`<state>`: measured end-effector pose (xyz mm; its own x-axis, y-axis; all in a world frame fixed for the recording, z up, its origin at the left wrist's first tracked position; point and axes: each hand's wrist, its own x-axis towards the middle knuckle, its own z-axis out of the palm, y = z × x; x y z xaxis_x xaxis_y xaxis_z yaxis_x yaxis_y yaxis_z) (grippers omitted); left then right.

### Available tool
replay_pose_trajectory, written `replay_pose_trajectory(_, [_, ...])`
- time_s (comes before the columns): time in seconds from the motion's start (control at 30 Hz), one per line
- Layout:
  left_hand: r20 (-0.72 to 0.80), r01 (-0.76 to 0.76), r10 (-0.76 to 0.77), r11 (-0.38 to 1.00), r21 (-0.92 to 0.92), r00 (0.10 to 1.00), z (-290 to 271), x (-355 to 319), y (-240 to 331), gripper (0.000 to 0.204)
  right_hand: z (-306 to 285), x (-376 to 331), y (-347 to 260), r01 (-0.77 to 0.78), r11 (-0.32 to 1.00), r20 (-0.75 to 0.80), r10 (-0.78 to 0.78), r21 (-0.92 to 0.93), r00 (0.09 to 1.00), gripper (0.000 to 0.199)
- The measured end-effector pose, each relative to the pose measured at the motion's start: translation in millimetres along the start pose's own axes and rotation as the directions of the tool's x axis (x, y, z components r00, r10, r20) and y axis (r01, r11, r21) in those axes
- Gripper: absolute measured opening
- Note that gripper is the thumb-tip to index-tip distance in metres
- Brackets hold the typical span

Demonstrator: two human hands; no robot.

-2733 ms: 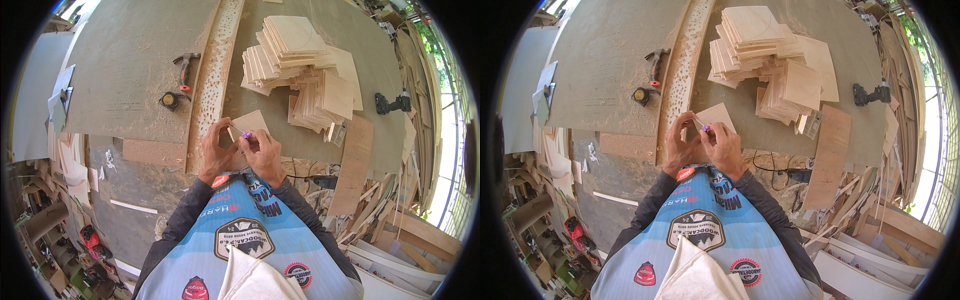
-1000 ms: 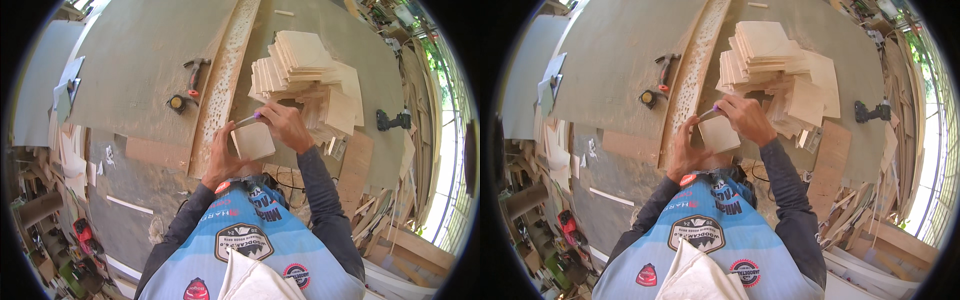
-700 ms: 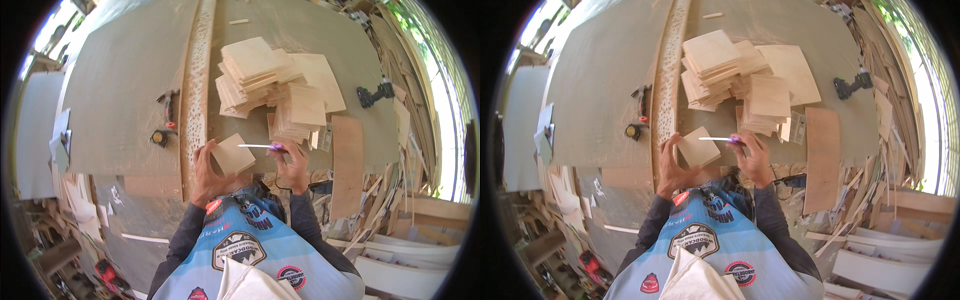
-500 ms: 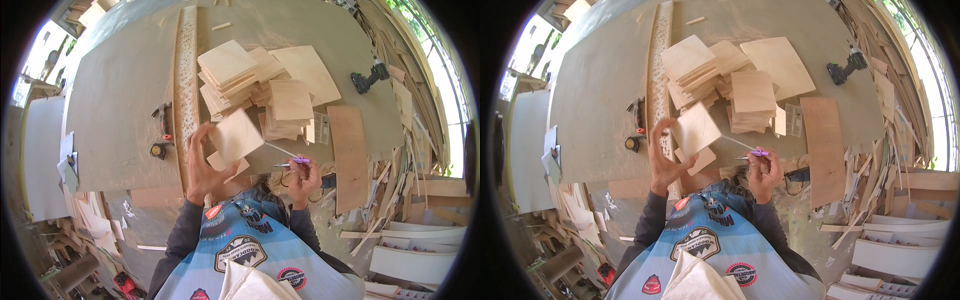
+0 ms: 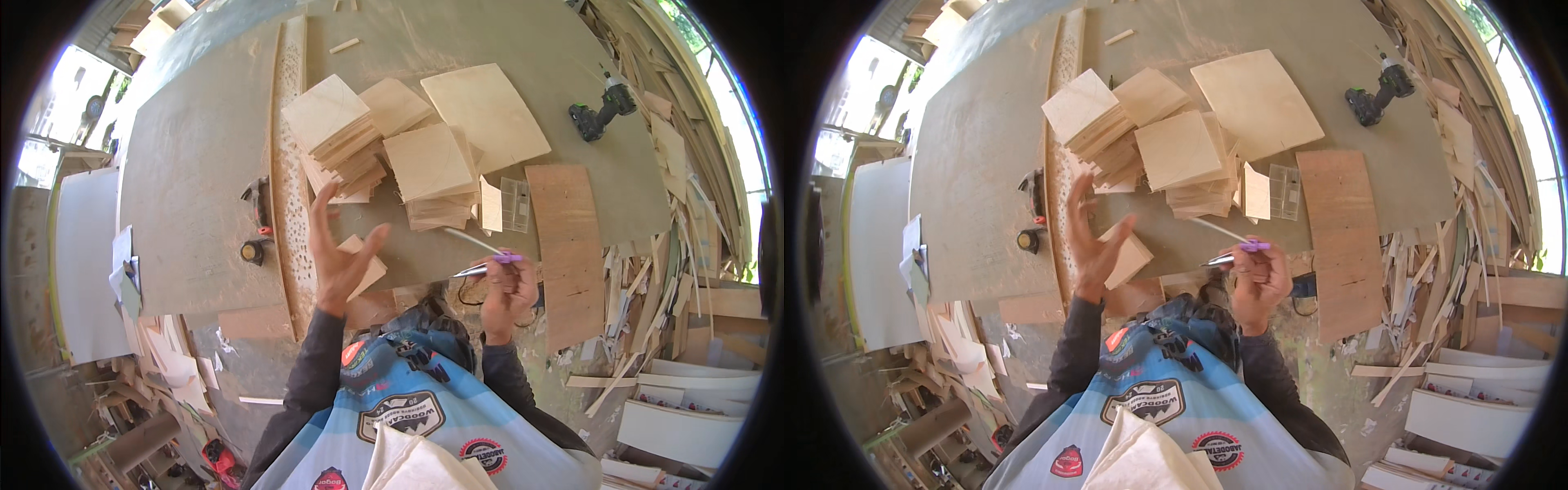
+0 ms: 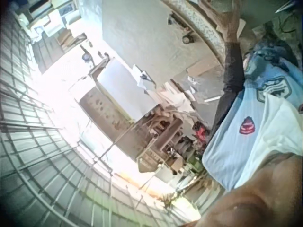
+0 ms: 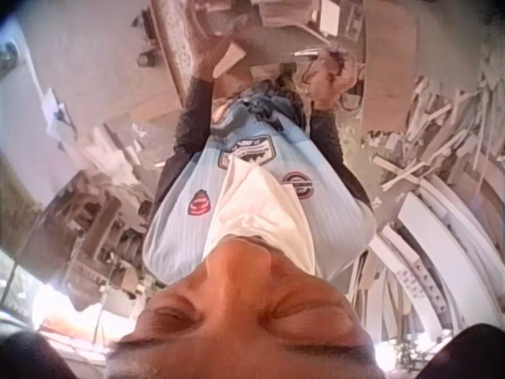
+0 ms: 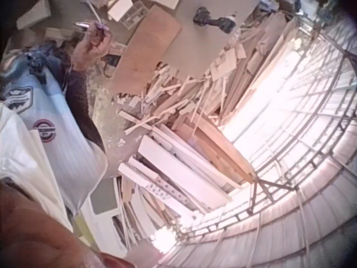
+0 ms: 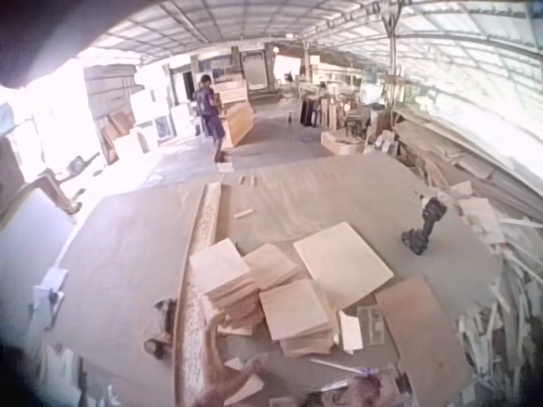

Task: The person marks lines on small square wood panels using a purple marker and a square template, handling one piece at a time and placing the marked panels into a stack.

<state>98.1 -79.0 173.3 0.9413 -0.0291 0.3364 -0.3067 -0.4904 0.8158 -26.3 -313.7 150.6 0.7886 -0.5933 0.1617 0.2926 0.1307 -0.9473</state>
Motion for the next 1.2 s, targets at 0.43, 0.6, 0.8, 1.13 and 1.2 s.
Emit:
replay_pose_trajectory(0.43, [-0.052, 0.31, -0.306, 0.943, 0.12, 0.951, -51, -112, -78, 0.08, 57, 1, 49, -0.128, 0.94, 0.592, 0.301, -0.317, 0.748, 0.023])
replay_pose_trajectory(0.6, [-0.053, 0.277, -0.273, 0.958, 0.08, 0.96, -50, -115, -87, 0.076, 97, -9, 49, 0.045, 0.937, 0.657, 0.209, -0.347, 0.724, 0.02])
replay_pose_trajectory(0.8, [-0.044, 0.248, -0.249, 0.968, -0.033, 0.967, -49, -109, -97, 0.071, 125, -34, 56, 0.249, 0.875, 0.684, 0.12, -0.416, 0.719, 0.022])
replay_pose_trajectory(1.13, [-0.044, 0.245, -0.26, 0.944, -0.223, 0.964, -49, -110, -122, 0.073, 147, -52, 64, 0.291, 0.85, 0.669, 0.093, -0.44, 0.737, 0.02])
replay_pose_trajectory(1.2, [-0.059, 0.238, -0.261, 0.938, -0.251, 0.964, -49, -108, -122, 0.074, 150, -53, 64, 0.303, 0.845, 0.673, 0.088, -0.441, 0.734, 0.02])
